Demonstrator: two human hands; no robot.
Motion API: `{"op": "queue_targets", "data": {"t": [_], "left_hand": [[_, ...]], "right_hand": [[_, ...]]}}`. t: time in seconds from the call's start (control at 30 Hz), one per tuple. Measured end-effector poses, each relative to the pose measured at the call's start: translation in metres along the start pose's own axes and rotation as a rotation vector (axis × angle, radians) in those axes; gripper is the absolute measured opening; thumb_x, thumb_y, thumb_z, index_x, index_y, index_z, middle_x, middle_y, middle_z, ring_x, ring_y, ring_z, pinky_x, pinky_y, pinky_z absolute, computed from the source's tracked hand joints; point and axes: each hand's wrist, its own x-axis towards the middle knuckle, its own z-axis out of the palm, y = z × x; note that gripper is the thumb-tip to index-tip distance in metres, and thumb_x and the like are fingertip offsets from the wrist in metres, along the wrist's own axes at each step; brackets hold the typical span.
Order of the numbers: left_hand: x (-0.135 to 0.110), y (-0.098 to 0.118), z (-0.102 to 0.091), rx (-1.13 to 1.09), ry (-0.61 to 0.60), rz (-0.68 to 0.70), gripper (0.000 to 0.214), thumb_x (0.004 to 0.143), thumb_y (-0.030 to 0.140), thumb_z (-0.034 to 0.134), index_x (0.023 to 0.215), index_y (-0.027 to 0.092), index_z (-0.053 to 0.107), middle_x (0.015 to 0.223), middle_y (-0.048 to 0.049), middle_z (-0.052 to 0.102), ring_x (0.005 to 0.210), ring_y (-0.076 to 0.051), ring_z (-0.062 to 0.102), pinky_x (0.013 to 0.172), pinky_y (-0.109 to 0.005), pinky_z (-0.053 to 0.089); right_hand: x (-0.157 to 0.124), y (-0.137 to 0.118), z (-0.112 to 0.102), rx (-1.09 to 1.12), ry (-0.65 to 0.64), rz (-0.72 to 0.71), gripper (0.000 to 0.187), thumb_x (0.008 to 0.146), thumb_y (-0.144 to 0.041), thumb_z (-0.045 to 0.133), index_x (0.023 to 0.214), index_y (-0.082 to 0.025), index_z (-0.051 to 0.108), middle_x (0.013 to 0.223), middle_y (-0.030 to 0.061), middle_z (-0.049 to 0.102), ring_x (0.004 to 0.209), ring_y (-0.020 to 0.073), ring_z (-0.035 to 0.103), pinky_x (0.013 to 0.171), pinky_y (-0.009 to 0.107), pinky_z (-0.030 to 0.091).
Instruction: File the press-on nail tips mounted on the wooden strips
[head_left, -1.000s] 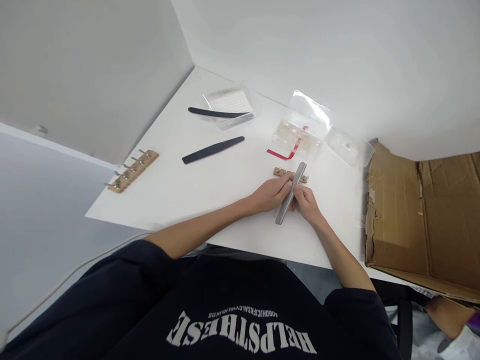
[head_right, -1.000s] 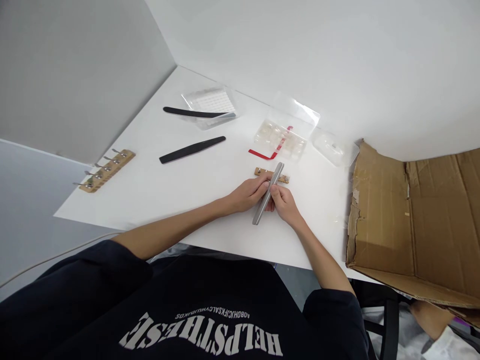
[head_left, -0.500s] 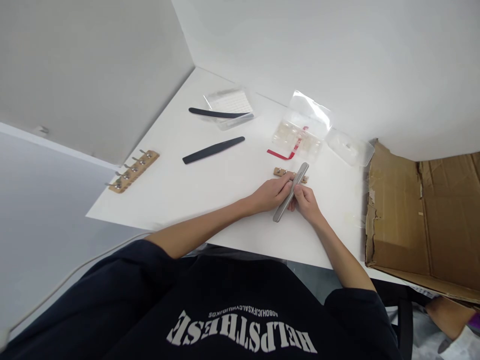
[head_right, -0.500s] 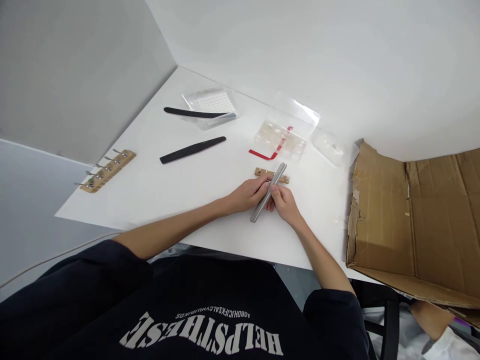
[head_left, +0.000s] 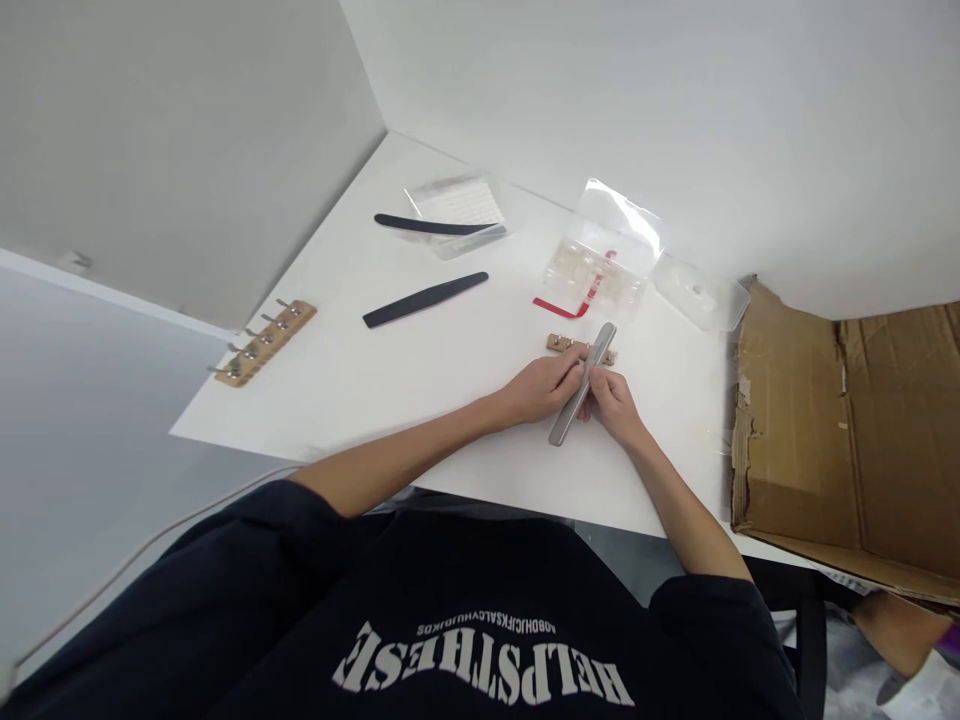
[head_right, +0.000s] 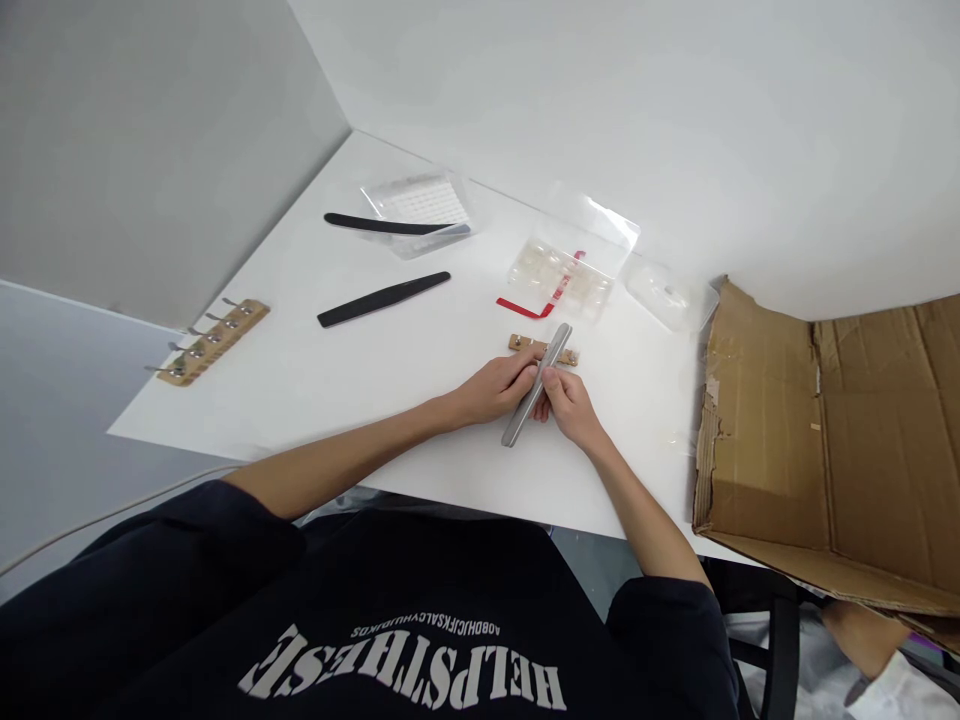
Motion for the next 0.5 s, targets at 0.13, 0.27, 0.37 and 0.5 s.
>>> {"op": "queue_targets", "data": {"t": [0.13, 0.27, 0.37, 0.5], "left_hand": [[-0.0001, 0.0017, -0.0004, -0.025, -0.014, -0.008, 0.027, 0.109, 0.029, 0.030, 0.125, 0.019, 0.050, 0.076, 0.0002, 0.076, 0.073, -0.020, 0.074, 0.077, -0.034, 0.056], [-0.0001, 0.0030, -0.0005, -0.030, -0.017, -0.016, 0.028, 0.110, 0.029, 0.029, 0.125, 0.019, 0.050, 0.076, 0.0000, 0.076, 0.072, -0.019, 0.074, 0.076, -0.035, 0.056], [-0.0002, 0.0032, -0.0005, -0.021, -0.011, -0.022, 0.028, 0.109, 0.027, 0.029, 0.124, 0.019, 0.051, 0.076, 0.0002, 0.076, 0.072, -0.019, 0.074, 0.075, -0.034, 0.056], [-0.0005, 0.0011, -0.0004, -0.006, -0.004, -0.012, 0.027, 0.108, 0.027, 0.030, 0.125, 0.019, 0.051, 0.076, 0.0002, 0.076, 0.071, -0.019, 0.074, 0.075, -0.034, 0.056]], "right_hand": [[0.0006, -0.0003, -0.0001, 0.015, 0.001, 0.004, 0.067, 0.090, -0.083, 0.050, 0.069, -0.021, 0.058, 0.053, 0.0009, 0.060, 0.045, 0.0152, 0.057, 0.044, 0.029, 0.051], [-0.0001, 0.0014, -0.0011, 0.014, -0.006, -0.015, 0.065, 0.094, -0.079, 0.050, 0.069, -0.020, 0.060, 0.054, 0.0014, 0.061, 0.046, 0.0152, 0.058, 0.045, 0.028, 0.050], [-0.0007, 0.0014, -0.0013, 0.005, -0.006, -0.026, 0.064, 0.095, -0.077, 0.049, 0.069, -0.020, 0.060, 0.054, 0.0016, 0.061, 0.046, 0.0154, 0.058, 0.045, 0.029, 0.050], [-0.0011, 0.0015, -0.0011, 0.018, -0.010, -0.035, 0.063, 0.096, -0.076, 0.050, 0.069, -0.020, 0.060, 0.054, 0.0015, 0.061, 0.046, 0.0154, 0.058, 0.044, 0.029, 0.049]]}}
